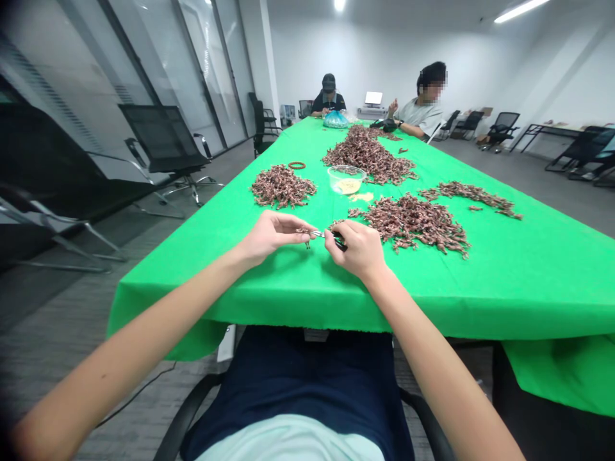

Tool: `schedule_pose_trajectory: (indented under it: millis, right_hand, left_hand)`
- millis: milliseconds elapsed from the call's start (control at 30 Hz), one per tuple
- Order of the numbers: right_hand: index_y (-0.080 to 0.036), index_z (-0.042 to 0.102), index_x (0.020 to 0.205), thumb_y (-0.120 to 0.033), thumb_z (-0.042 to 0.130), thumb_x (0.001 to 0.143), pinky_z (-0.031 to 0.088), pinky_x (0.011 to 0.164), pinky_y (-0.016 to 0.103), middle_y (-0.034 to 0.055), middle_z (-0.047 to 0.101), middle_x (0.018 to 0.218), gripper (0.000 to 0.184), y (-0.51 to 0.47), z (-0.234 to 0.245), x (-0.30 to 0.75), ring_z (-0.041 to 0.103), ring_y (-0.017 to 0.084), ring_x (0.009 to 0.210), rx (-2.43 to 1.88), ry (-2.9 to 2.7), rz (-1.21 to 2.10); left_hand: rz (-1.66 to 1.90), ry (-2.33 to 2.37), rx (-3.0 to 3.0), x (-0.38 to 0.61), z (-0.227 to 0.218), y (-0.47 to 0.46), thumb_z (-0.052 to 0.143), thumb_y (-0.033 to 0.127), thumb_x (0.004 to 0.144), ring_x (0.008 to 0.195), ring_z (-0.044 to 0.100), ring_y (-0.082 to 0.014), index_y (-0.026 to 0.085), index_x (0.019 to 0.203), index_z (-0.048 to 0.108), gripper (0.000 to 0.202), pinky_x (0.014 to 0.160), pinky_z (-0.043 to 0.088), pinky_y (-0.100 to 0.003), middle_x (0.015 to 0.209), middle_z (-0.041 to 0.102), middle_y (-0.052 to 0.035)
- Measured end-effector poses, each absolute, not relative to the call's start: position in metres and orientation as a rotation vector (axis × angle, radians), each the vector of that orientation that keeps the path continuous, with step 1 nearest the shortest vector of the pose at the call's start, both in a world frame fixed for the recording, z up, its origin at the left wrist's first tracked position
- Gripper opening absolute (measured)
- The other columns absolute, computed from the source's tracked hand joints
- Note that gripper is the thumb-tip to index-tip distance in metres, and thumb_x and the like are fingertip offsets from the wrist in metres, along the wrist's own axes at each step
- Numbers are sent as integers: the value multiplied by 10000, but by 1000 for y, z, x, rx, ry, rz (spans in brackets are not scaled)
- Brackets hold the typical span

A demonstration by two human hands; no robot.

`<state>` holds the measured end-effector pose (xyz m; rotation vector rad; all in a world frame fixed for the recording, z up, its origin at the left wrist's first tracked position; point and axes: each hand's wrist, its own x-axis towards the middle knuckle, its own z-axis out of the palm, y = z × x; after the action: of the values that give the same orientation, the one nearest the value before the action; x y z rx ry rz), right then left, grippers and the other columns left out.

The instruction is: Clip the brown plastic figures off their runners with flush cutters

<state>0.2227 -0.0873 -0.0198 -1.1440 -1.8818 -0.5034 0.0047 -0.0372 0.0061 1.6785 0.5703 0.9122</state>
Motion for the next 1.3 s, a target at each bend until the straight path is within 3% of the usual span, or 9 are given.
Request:
schedule_pose_trajectory:
  millis: [433,667,800,1000,1300]
  right_hand:
    - [-200,668,844,-319,559,921,464,624,274,41,727,771,179,-88,-18,224,644,153,656,-1104,-1850,-503]
    - [-207,662,857,-318,559,919,466,630,280,39,724,774,163,-89,-17,223,645,159,666,-1104,-1849,-501]
    - [-206,662,860,-314,560,917,461,630,280,39,721,778,159,-90,-17,223,640,157,663,-1106,-1852,-498]
    - [-207,659,863,-320,558,917,466,652,287,42,714,768,161,-90,-17,223,641,168,680,-1107,-1854,-501]
    - [-210,660,867,-321,558,914,472,651,289,39,711,768,157,-89,-17,224,637,166,678,-1108,-1860,-492]
  left_hand:
    - [957,480,1636,6,2,-31,804,253,792,996,695,-221,136,999,757,243,944,522,-374,1054,758,-122]
    - [953,446,1540,8,1,-30,791,265,808,1014,684,-220,139,1093,672,334,919,513,-366,1035,731,-110]
    - [922,440,1473,9,1,-32,777,218,810,956,676,-194,152,1169,584,413,866,517,-350,1000,701,-87]
    - [886,420,1400,10,6,-36,677,147,825,883,654,-176,151,1163,528,369,844,499,-359,943,650,-47]
    - [880,436,1398,10,11,-41,537,95,736,709,564,-148,134,1101,545,367,709,438,-303,771,592,0]
